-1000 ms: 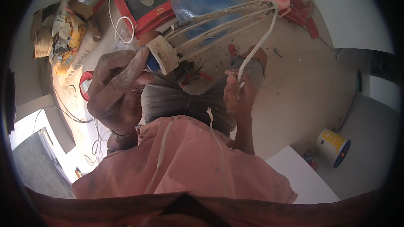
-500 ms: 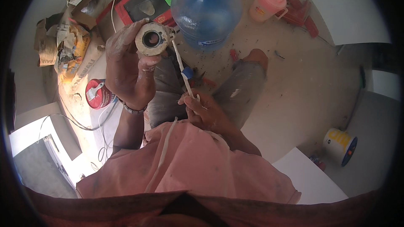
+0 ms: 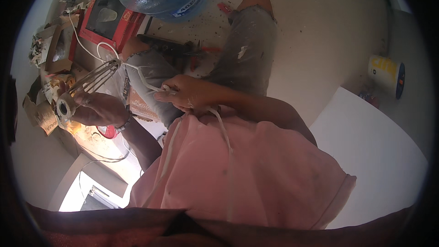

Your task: The person uses pliers to cut a blue plastic cap and then inserts it into a white light fixture. They adjust the fixture and cap to ensure a proper fit.

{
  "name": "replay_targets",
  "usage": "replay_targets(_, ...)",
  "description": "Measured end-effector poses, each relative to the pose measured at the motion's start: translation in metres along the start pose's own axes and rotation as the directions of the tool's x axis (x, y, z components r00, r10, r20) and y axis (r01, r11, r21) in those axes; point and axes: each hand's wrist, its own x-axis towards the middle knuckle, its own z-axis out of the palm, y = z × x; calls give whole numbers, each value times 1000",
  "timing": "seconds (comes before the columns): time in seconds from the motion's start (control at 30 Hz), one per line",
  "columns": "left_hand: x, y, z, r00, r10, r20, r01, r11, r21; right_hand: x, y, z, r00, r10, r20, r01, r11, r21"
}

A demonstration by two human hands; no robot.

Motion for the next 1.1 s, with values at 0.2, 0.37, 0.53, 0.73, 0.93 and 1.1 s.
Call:
replay_targets(0.2, 37, -34, -27, 993, 91, 77, -52, 912, -408, 13, 26, -28, 997, -70, -33, 61, 974, -221)
replay_targets(0.37, 69, -30, -52, 986, 71, 152, 0, 906, -423, 43, 61, -140, 813, -101, -573, 22, 989, -144)
replay_targets(0.53, 57, -12, -46, 939, 69, 337, -23, 990, -137, 134, 102, -245, 687, -85, -722, -238, 912, -333)
replay_targets(0.73, 37, 14, -69, 807, -55, 588, 248, 935, -254, 234, 158, -261, 534, -235, -812, -489, 697, -524)
replay_targets(0.93, 31, 22, -81, 817, -116, 565, 275, 939, -206, 231, 171, -242, 504, -477, -720, -556, 460, -693)
replay_targets(1.1, 33, 22, -69, 758, -183, 626, 374, 908, -188, 188, 93, -246, 685, 126, -717, -570, 706, -421)
